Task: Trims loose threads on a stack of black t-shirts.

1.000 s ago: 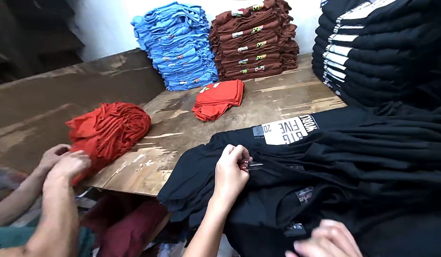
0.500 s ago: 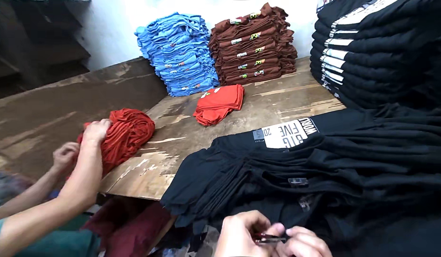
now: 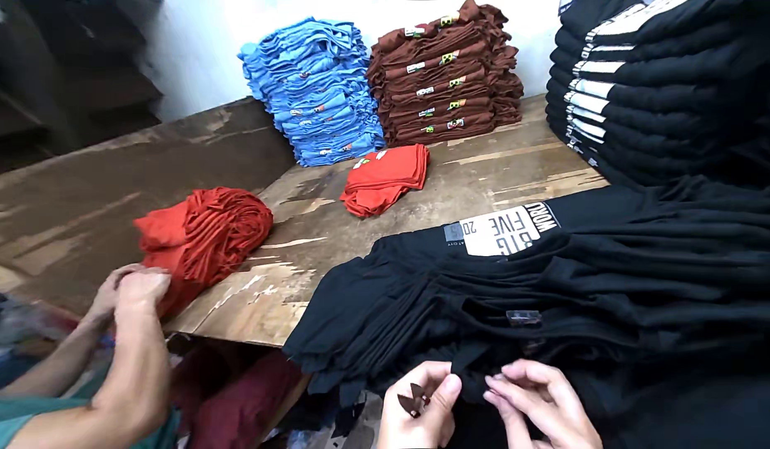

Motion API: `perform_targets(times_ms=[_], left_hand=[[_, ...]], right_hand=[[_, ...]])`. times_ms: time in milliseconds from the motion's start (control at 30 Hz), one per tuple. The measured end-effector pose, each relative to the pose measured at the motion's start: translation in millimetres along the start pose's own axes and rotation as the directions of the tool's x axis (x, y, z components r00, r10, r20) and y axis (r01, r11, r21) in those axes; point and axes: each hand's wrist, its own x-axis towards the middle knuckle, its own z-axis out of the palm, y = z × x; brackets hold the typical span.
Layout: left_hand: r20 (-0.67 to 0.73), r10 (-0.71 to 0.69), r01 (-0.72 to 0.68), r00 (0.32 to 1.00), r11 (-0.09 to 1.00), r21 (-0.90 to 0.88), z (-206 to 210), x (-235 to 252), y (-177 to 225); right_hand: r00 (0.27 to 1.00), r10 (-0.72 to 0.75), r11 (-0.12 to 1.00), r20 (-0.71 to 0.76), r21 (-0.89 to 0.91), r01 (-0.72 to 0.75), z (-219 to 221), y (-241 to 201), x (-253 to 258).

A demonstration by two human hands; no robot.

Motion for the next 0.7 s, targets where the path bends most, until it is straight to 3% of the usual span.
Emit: perform_targets(times_ms=[133, 200, 333, 533, 700], left_hand=[[0.001, 0.018, -0.018, 1.000, 0.999, 0.052, -2, -5, 0], [-0.005, 0.010, -0.009, 1.000, 0.998, 0.066, -2, -7, 0], [-0.017, -0.013, 0.014, 1.000, 0.999, 0.036, 0, -6, 0], [0.018, -0.019, 0.019, 1.000, 1.000, 0.004, -3, -5, -2], [0.028, 0.142, -0.143, 0.989, 0.927, 0.348, 0, -12, 11]], right_hand=[[0.995, -0.082, 0.994, 0.054, -0.068, 0.086, -6, 3, -6], [0.994, -0.038, 0.997, 0.103, -0.056, 0.044, -9, 2, -9], [0.997, 0.040, 0.999, 0.061, -0.017, -0.039, -2, 3, -10], [0.994, -0.106, 0.994, 0.014, 0.034, 0.106, 3, 15, -2], [0.993, 0.108, 0.969, 0.056, 0.218, -0.118, -10, 6, 1]])
